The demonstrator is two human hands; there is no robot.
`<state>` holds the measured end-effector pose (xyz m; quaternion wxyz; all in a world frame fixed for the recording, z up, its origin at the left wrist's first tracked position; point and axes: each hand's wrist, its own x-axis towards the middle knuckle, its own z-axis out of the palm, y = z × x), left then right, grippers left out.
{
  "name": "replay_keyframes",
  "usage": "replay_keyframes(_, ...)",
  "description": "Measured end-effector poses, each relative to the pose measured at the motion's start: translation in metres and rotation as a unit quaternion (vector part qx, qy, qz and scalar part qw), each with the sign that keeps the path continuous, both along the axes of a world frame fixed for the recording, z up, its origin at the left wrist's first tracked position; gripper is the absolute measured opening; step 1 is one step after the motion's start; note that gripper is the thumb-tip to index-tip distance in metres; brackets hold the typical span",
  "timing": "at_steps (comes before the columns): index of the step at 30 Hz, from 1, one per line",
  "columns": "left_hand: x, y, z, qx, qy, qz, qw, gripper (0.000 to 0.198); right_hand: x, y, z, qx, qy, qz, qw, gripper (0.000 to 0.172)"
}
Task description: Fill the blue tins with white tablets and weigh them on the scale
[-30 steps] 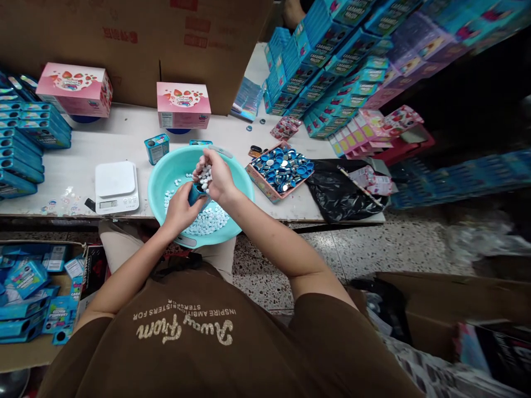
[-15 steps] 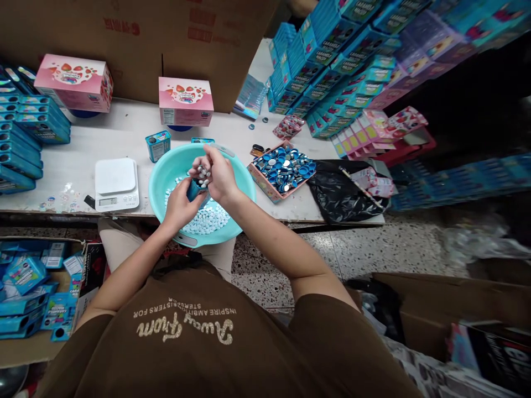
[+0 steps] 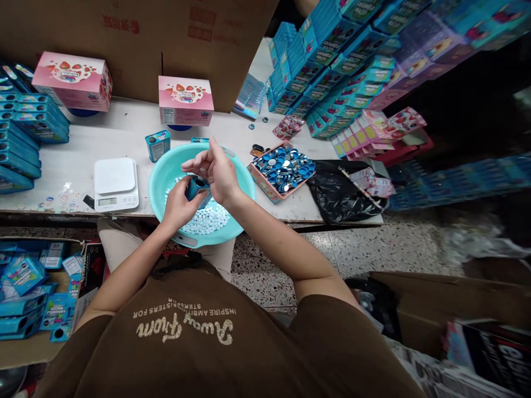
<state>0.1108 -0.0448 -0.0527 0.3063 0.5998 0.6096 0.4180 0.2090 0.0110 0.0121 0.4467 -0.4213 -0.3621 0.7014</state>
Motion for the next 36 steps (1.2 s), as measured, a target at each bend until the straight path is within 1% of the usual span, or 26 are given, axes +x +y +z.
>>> replay_keyframes(4, -0.003, 0.002, 0.001, 0.010, -0.007, 0.013, 1.000, 0.032, 0.001, -0.004, 0.003, 0.026, -0.014, 0.027, 0.999, 0.045)
replay_keyframes(7, -0.005, 0.002, 0.001, 0.030, -0.009, 0.016, 0.999, 0.033, 0.001, -0.006, 0.003, 0.050, -0.019, 0.028, 0.998, 0.039)
replay_keyframes(9, -0.005, 0.002, 0.001, 0.035, -0.012, 0.018, 0.999, 0.032, 0.003, -0.007, 0.003, 0.085, -0.033, 0.031, 0.995, 0.036)
replay_keyframes(11, -0.004, 0.001, 0.002, 0.034, -0.019, 0.021, 0.999, 0.031, 0.005, -0.011, 0.002, 0.145, -0.067, 0.056, 0.986, 0.035)
replay_keyframes(13, -0.004, 0.000, 0.002, 0.037, -0.025, 0.026, 0.999, 0.031, 0.008, -0.015, -0.002, 0.219, -0.131, 0.096, 0.962, 0.036)
replay_keyframes(14, -0.004, 0.000, 0.003, 0.039, -0.026, 0.028, 0.998, 0.029, 0.010, -0.018, -0.005, 0.258, -0.174, 0.113, 0.944, 0.036)
replay_keyframes(17, -0.007, 0.000, 0.004, 0.048, -0.027, 0.026, 0.998, 0.025, 0.013, -0.024, -0.012, 0.356, -0.303, 0.144, 0.872, 0.037)
replay_keyframes(20, -0.010, 0.002, 0.006, 0.058, -0.018, 0.022, 0.998, 0.027, 0.016, -0.025, -0.011, 0.427, -0.364, 0.174, 0.809, 0.043)
replay_keyframes(22, -0.012, 0.003, 0.008, 0.068, -0.017, 0.017, 0.997, 0.029, 0.020, -0.021, -0.005, 0.469, -0.371, 0.172, 0.783, 0.050)
replay_keyframes(24, -0.017, 0.003, 0.010, 0.082, -0.022, 0.018, 0.996, 0.032, 0.028, -0.012, 0.000, 0.496, -0.377, 0.122, 0.772, 0.054)
replay_keyframes(26, -0.025, 0.000, 0.010, 0.098, -0.020, 0.033, 0.994, 0.037, 0.042, 0.001, -0.004, 0.486, -0.403, 0.051, 0.774, 0.055)
replay_keyframes(27, -0.030, -0.003, 0.008, 0.105, -0.012, 0.042, 0.993, 0.040, 0.050, 0.008, -0.010, 0.466, -0.429, 0.034, 0.773, 0.054)
replay_keyframes(28, -0.036, -0.006, 0.006, 0.110, -0.001, 0.049, 0.993, 0.041, 0.059, 0.015, -0.019, 0.437, -0.466, 0.044, 0.768, 0.053)
replay_keyframes(29, -0.042, -0.009, 0.003, 0.111, 0.012, 0.053, 0.992, 0.042, 0.067, 0.021, -0.030, 0.403, -0.513, 0.083, 0.753, 0.051)
replay_keyframes(30, -0.047, -0.013, -0.001, 0.109, 0.024, 0.053, 0.992, 0.043, 0.075, 0.024, -0.043, 0.363, -0.569, 0.141, 0.724, 0.049)
replay_keyframes(32, -0.054, -0.018, -0.010, 0.105, 0.041, 0.051, 0.992, 0.044, 0.085, 0.026, -0.070, 0.281, -0.675, 0.243, 0.638, 0.045)
replay_keyframes(33, -0.055, -0.020, -0.014, 0.106, 0.046, 0.052, 0.992, 0.044, 0.087, 0.024, -0.081, 0.251, -0.712, 0.277, 0.595, 0.043)
replay_keyframes(34, -0.055, -0.021, -0.017, 0.107, 0.050, 0.056, 0.991, 0.043, 0.087, 0.021, -0.090, 0.225, -0.737, 0.300, 0.562, 0.043)
replay_keyframes(35, -0.053, -0.022, -0.020, 0.109, 0.054, 0.063, 0.991, 0.042, 0.085, 0.016, -0.096, 0.204, -0.750, 0.316, 0.545, 0.044)
replay_keyframes(36, -0.051, -0.021, -0.022, 0.109, 0.060, 0.071, 0.990, 0.041, 0.082, 0.011, -0.101, 0.182, -0.753, 0.327, 0.541, 0.046)
